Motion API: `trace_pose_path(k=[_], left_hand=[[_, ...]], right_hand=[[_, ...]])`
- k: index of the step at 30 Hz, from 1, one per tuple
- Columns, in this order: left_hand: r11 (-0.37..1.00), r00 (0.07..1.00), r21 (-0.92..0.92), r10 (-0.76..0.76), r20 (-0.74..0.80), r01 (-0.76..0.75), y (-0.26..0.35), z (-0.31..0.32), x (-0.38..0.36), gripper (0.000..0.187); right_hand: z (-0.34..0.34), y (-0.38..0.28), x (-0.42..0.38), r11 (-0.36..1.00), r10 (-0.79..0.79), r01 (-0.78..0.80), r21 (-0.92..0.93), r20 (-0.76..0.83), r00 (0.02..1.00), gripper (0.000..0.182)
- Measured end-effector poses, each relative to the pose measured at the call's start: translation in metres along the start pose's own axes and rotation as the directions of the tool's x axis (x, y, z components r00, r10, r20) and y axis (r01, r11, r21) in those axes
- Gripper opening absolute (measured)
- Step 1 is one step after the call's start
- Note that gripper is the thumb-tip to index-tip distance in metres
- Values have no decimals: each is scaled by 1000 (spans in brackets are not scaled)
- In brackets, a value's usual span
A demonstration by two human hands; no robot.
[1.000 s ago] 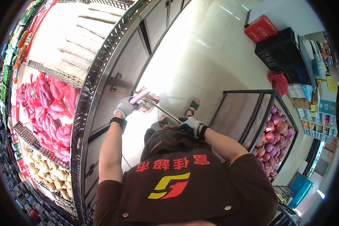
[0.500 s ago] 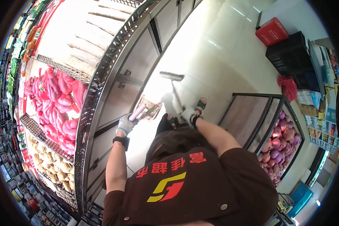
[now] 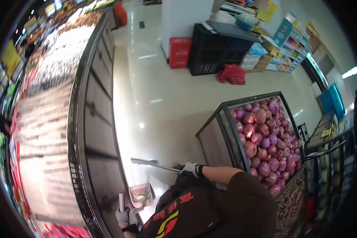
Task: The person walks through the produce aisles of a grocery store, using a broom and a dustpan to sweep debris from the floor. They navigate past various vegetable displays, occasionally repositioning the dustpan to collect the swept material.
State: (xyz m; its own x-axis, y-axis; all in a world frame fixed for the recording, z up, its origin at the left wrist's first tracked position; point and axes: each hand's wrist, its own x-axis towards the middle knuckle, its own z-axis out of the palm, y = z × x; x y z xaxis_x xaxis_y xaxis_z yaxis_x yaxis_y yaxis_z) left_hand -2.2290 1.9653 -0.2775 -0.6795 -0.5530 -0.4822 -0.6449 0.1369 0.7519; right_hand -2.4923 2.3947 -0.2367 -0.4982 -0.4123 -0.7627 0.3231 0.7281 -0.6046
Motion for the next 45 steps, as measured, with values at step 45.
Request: trace_pose_path(k=[45], left_hand=[[894,388,21,174,905,-448,700,260,585,15]], right_hand=[[177,-375,240,-513,677,855,-73,578,455,12]])
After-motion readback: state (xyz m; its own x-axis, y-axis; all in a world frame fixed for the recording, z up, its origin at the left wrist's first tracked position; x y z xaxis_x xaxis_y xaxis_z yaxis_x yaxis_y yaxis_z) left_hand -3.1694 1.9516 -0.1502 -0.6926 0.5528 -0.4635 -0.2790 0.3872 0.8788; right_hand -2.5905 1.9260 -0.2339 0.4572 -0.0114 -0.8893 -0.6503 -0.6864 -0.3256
